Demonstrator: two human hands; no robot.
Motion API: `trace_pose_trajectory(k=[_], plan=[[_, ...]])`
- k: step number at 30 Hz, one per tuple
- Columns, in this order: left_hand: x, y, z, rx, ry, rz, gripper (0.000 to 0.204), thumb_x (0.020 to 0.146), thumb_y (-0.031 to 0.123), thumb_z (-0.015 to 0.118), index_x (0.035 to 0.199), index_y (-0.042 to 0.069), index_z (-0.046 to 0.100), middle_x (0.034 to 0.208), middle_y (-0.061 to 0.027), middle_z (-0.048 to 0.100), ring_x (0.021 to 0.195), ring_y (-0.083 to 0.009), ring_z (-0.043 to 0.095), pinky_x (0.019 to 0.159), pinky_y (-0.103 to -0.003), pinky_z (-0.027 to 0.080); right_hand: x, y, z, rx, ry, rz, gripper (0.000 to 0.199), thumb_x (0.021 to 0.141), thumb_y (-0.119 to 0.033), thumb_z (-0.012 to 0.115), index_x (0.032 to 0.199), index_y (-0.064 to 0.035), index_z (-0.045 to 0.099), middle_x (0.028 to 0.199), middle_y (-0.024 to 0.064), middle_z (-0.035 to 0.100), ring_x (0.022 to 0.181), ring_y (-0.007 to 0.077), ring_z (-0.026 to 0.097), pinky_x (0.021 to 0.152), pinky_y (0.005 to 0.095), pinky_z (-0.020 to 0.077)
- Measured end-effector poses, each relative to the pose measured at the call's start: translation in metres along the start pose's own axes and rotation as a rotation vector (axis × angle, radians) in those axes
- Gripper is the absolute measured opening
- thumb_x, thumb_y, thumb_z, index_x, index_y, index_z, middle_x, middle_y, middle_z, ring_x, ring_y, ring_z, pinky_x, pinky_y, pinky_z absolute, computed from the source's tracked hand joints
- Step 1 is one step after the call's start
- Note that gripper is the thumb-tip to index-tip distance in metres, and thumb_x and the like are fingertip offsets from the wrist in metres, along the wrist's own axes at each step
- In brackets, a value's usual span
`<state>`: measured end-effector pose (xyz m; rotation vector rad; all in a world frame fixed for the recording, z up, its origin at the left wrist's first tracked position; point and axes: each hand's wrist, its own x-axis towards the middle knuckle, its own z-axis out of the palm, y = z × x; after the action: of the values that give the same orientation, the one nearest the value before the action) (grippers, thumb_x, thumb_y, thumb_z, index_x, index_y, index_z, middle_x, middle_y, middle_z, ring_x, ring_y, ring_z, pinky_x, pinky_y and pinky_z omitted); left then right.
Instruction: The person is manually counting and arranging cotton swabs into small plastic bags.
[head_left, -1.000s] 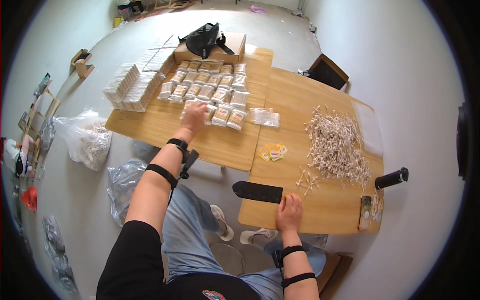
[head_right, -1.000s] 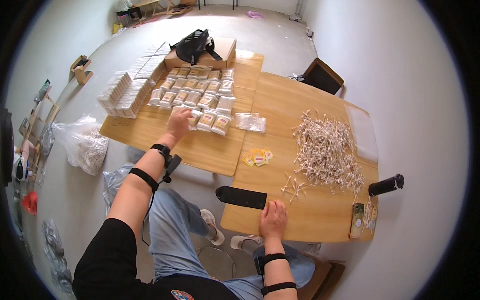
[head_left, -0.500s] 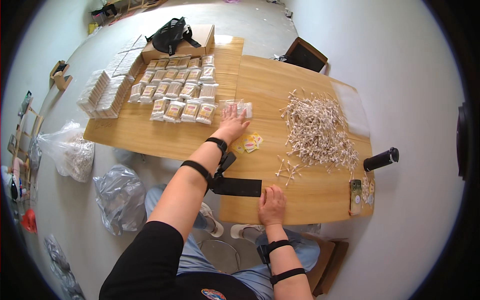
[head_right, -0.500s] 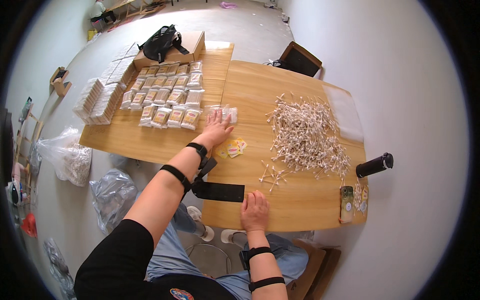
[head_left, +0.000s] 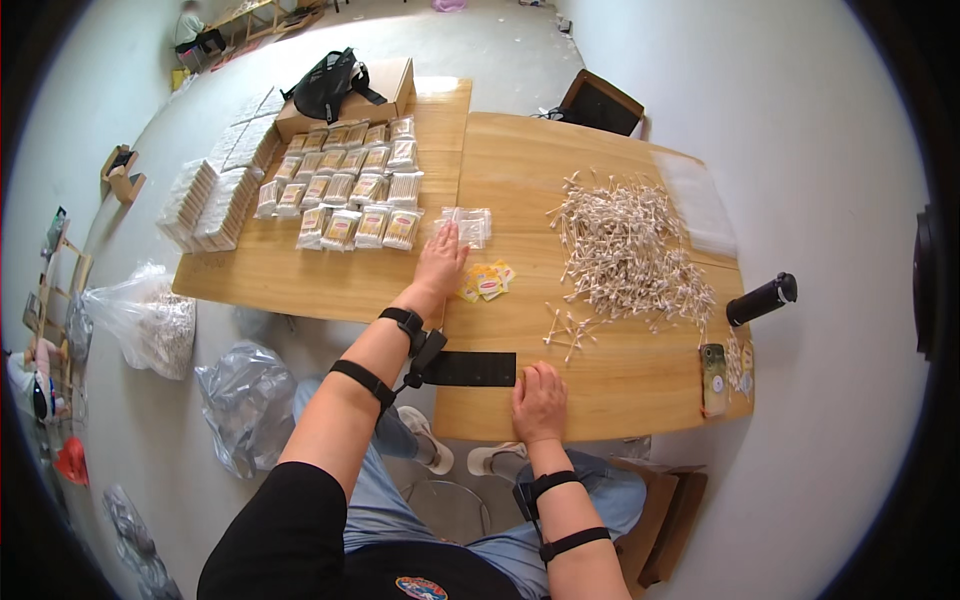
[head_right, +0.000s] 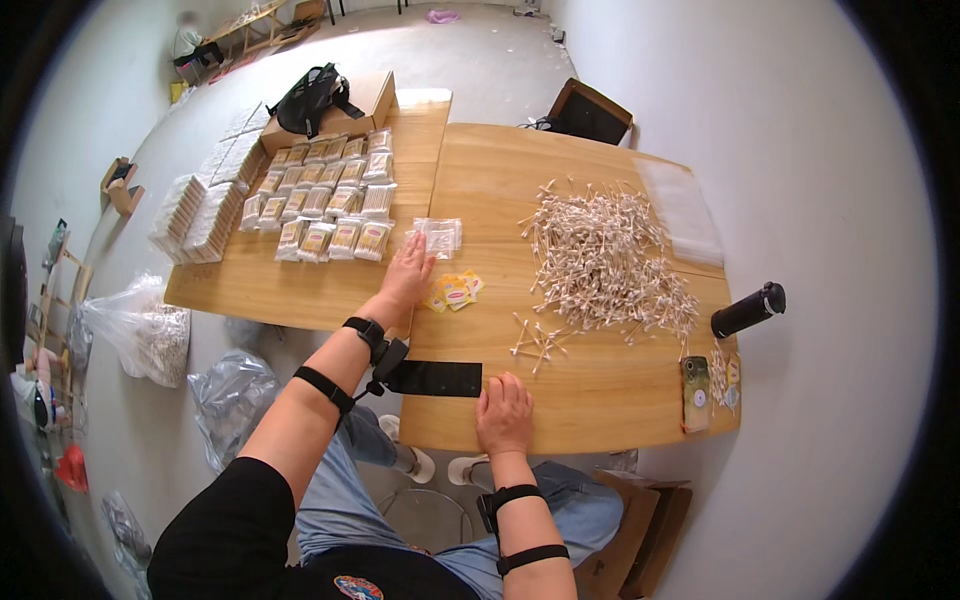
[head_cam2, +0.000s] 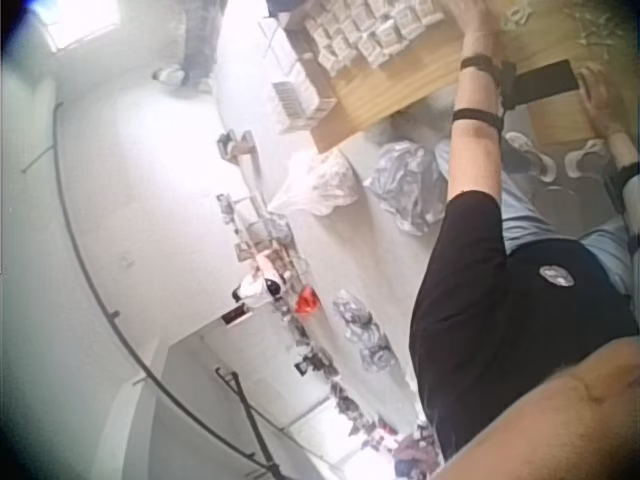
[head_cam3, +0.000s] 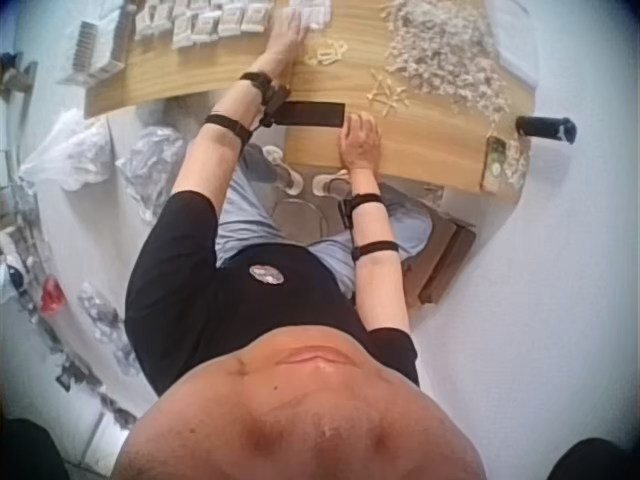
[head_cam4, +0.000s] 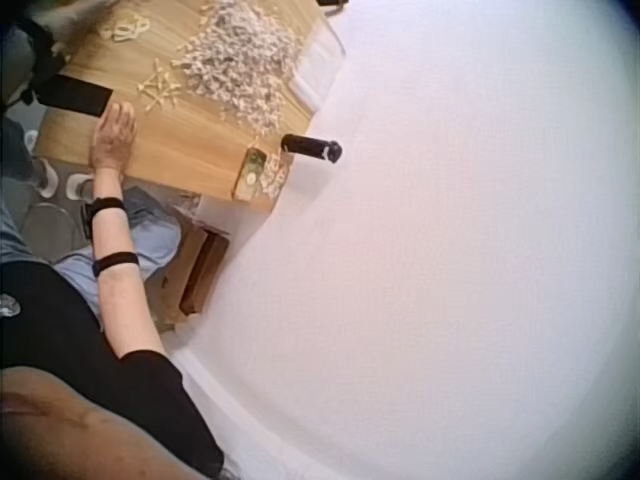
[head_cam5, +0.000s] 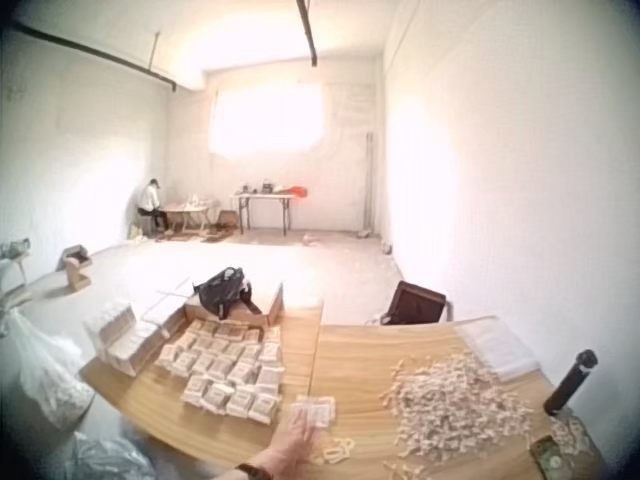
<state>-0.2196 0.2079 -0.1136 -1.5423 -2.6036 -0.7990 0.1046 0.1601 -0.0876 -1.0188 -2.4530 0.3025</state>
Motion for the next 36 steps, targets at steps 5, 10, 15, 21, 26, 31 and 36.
trace_pose_trajectory(k=[5, 10, 15, 21, 26, 31, 36], plan=[[-0.045, 0.044, -0.047, -0.354, 0.508, 0.214, 0.035, 0.086, -0.001, 0.067, 0.120, -0.001, 0.063, 0.120, -0.0216, 0.065, 0.109, -0.0346, 0.064, 0.089, -0.037, 0.053, -0.006, 0.008, 0.000, -0.021, 0.017, 0.007, 0.026, 0.086, -0.018, 0.065, 0.108, -0.0077, 0.058, 0.118, 0.0122, 0.058, 0.120, 0.0303, 0.053, 0.099, 0.0441, 0.0420], [-0.143, 0.082, -0.087, -0.849, 0.230, -0.152, 0.007, 0.089, 0.007, 0.070, 0.090, 0.001, 0.069, 0.095, -0.0124, 0.069, 0.087, -0.0212, 0.066, 0.075, -0.032, 0.052, -0.012, 0.015, 0.008, -0.006, 0.038, 0.023, 0.028, 0.084, -0.017, 0.066, 0.110, -0.0087, 0.058, 0.119, 0.0124, 0.056, 0.121, 0.0319, 0.051, 0.100, 0.0452, 0.0417], [-0.227, 0.087, -0.102, -1.052, -0.193, -0.149, 0.012, 0.094, 0.013, 0.069, 0.091, 0.001, 0.069, 0.084, -0.0023, 0.065, 0.078, -0.0075, 0.058, 0.072, -0.024, 0.048, -0.010, 0.009, -0.004, 0.547, -0.053, 0.166, 0.025, 0.092, -0.019, 0.065, 0.111, -0.0038, 0.064, 0.107, 0.0107, 0.066, 0.101, 0.0232, 0.062, 0.089, 0.0371, 0.0485], [-0.275, 0.110, -0.131, -0.906, -0.486, -0.177, 0.022, 0.093, 0.019, 0.071, 0.086, -0.001, 0.068, 0.075, -0.0014, 0.062, 0.071, -0.0073, 0.055, 0.065, -0.025, 0.046, -0.058, -0.050, -0.073, 1.153, -0.448, 0.256, 0.019, 0.099, -0.014, 0.061, 0.109, -0.0002, 0.070, 0.090, 0.0066, 0.073, 0.082, 0.0108, 0.066, 0.075, 0.0258, 0.0521], [-0.297, 0.113, -0.122, -0.952, -0.652, -0.236, 0.025, 0.094, 0.024, 0.071, 0.089, 0.000, 0.069, 0.078, 0.0005, 0.065, 0.073, -0.0061, 0.055, 0.064, -0.025, 0.046, -0.090, -0.057, -0.096, 0.972, -0.524, 0.291, 0.013, 0.095, -0.006, 0.063, 0.101, 0.0018, 0.071, 0.082, 0.0018, 0.071, 0.075, 0.0077, 0.064, 0.068, 0.0234, 0.0523], [-0.302, 0.120, -0.134, -1.137, -0.862, -0.279, 0.023, 0.095, 0.024, 0.070, 0.094, 0.001, 0.069, 0.081, 0.0020, 0.065, 0.077, -0.0051, 0.055, 0.069, -0.024, 0.046, -0.107, -0.055, -0.111, 1.158, -0.551, 0.472, 0.010, 0.094, -0.010, 0.067, 0.090, -0.0003, 0.069, 0.076, 0.0018, 0.068, 0.066, 0.0073, 0.061, 0.061, 0.0221, 0.0495], [-0.309, 0.135, -0.136, -1.504, -0.918, -0.257, 0.021, 0.096, 0.023, 0.069, 0.103, 0.004, 0.064, 0.084, 0.0034, 0.062, 0.080, -0.0052, 0.057, 0.071, -0.024, 0.047, -0.118, -0.049, -0.124, 1.329, -0.577, 0.563, 0.018, 0.094, -0.015, 0.070, 0.081, -0.0045, 0.062, 0.073, 0.0008, 0.064, 0.064, 0.0069, 0.057, 0.059, 0.0219, 0.0467]])
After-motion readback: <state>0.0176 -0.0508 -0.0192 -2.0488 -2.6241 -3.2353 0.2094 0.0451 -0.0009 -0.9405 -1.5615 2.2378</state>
